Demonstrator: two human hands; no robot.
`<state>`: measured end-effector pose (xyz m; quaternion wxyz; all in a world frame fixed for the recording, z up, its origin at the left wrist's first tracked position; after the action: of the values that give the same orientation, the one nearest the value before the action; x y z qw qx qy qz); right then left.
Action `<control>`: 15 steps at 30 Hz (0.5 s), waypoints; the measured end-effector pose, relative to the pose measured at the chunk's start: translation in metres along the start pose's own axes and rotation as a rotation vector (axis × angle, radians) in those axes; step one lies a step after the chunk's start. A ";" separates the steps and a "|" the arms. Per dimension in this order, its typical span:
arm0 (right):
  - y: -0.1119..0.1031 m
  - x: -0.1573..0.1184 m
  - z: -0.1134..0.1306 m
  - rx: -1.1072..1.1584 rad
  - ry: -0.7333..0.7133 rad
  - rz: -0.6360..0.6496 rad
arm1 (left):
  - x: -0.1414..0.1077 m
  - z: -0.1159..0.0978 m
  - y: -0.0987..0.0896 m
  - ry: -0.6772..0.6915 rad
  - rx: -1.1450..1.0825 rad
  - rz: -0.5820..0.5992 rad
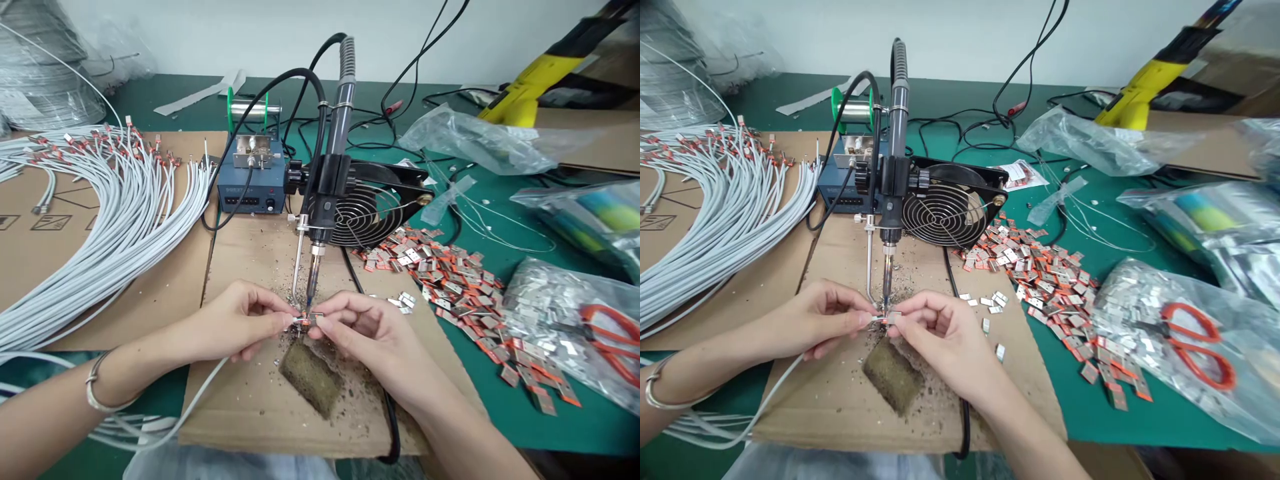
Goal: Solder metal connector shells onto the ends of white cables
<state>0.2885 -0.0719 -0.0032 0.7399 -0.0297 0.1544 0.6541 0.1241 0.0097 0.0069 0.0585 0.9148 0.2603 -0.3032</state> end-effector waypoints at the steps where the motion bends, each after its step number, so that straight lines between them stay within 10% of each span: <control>1: 0.000 0.000 0.000 0.005 -0.004 0.000 | 0.000 -0.001 0.000 -0.006 0.002 -0.001; 15: -0.003 -0.003 -0.002 0.079 0.019 0.038 | -0.002 0.000 0.002 -0.015 -0.050 -0.012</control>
<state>0.2906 -0.0753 -0.0051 0.7263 -0.0037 0.1877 0.6612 0.1245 0.0069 0.0082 0.0815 0.9091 0.2730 -0.3040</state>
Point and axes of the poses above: each hand's wrist, its own x-axis towards the middle knuckle, its own y-axis out of the palm, z = x × y, the point moved 1 cm from there along x, towards the middle knuckle, and after that the axes turned 3 degrees about -y, right-handed, at the moved point
